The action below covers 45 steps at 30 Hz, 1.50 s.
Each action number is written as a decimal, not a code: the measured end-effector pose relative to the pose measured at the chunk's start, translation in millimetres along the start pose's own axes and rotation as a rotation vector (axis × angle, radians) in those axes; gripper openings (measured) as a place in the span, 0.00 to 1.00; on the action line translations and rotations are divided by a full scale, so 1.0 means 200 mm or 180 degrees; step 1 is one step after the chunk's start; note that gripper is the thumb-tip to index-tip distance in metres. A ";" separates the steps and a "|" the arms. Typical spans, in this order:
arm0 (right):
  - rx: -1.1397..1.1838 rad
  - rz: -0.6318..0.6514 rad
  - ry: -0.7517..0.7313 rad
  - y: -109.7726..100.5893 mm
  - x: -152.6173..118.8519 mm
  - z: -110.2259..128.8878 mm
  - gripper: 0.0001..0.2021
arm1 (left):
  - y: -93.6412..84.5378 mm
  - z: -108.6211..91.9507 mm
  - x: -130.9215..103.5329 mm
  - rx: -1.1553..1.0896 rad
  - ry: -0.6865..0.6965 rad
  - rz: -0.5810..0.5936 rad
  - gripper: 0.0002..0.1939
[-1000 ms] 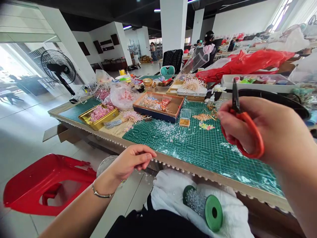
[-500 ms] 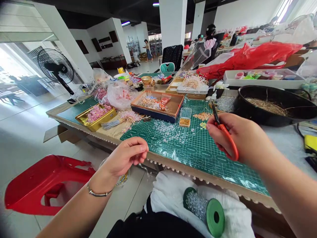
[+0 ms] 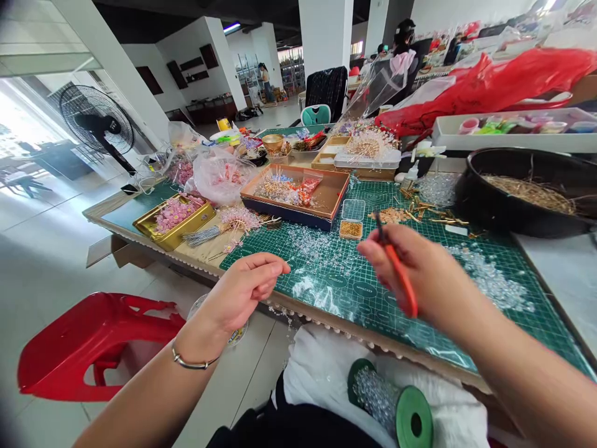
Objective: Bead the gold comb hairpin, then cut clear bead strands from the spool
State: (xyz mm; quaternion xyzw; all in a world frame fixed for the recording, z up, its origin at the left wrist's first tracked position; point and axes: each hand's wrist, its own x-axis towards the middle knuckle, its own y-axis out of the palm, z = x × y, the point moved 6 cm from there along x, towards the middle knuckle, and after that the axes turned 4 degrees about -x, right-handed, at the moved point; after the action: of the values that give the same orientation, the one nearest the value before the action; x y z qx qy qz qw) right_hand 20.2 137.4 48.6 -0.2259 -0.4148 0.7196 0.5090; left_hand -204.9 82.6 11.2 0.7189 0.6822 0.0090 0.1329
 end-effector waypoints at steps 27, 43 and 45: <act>-0.1721 0.0633 -0.0607 0.36 0.12 0.24 0.18 | 0.00 -0.02 0.23 0.1145 0.0477 -0.0011 0.07; -0.0816 0.0371 -0.0529 0.37 0.32 0.17 0.17 | -0.04 0.00 0.33 0.0740 0.0097 0.0000 0.09; -0.0464 0.0223 -0.0617 0.34 0.31 0.19 0.14 | -0.03 0.01 0.30 0.0551 -0.0006 0.0138 0.08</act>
State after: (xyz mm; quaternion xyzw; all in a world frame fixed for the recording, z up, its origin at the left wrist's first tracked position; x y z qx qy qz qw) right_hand -68.4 171.4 18.4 -0.2060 -0.5051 0.7234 0.4233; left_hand -205.5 142.2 -1.7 0.7423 0.6646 -0.0478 0.0707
